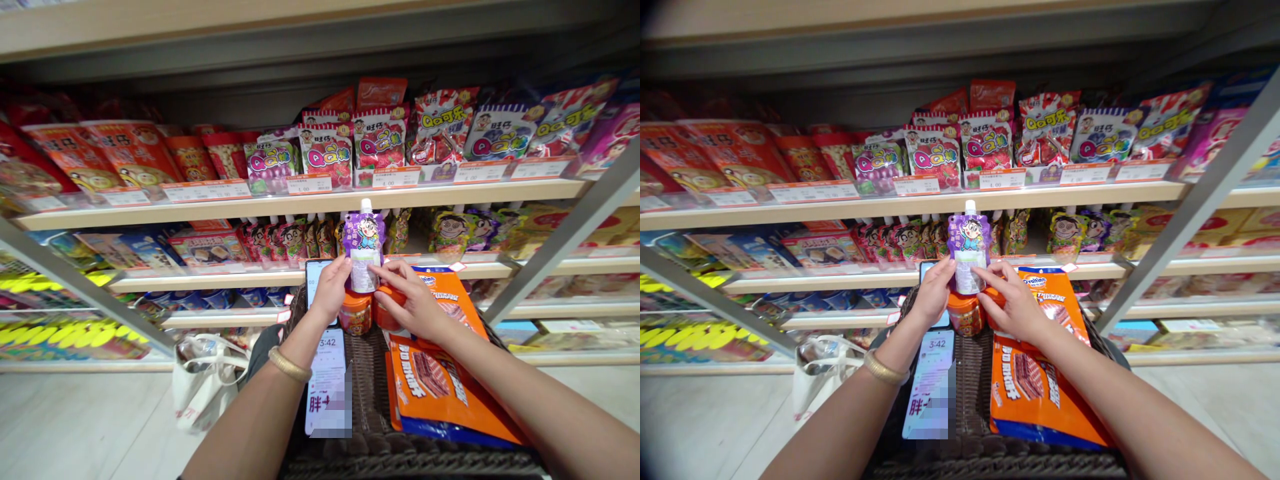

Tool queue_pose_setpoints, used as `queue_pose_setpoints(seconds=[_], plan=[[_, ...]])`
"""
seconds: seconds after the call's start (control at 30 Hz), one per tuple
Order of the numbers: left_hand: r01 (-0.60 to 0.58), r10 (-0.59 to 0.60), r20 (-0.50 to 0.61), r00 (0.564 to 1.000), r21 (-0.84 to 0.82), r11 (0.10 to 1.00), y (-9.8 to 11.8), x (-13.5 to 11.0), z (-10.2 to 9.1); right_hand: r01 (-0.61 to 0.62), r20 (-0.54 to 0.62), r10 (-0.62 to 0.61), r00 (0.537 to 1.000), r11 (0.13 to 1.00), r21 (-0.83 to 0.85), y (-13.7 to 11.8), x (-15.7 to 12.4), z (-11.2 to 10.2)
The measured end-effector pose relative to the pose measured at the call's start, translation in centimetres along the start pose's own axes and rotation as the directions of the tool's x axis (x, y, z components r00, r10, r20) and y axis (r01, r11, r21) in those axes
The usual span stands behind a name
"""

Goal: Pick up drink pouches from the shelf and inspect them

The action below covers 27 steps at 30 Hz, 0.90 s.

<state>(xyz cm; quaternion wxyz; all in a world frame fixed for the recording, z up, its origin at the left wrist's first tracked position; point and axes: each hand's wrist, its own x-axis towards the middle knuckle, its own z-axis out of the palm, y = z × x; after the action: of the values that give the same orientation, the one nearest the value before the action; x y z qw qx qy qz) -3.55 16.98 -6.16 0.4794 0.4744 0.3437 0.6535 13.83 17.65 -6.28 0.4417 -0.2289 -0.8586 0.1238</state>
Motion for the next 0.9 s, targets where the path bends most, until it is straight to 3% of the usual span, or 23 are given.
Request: queue_pose_setpoints(seconds=[0.57,0.8,0.9], plan=[[-0.001,0.000,0.018,1.000,0.023,1.000,-0.33,0.03,-0.21,-0.032,-0.011,0.032,0.999,0.999,0.030,0.27,-0.09,0.15],[0.028,-0.029,-0.036,0.999,-0.020,0.999,-0.30,-0.09,-0.19,-0.119,-0.031,0.120,0.992,0.992,0.043,0.48,0.01,0.09],[0.020,-0.019,-0.017,1.000,0.060,0.998,0.22,-0.29,0.11,-0.154,-0.045,0.155,0.987,0.988,0.019,0.61,0.08,0.11]])
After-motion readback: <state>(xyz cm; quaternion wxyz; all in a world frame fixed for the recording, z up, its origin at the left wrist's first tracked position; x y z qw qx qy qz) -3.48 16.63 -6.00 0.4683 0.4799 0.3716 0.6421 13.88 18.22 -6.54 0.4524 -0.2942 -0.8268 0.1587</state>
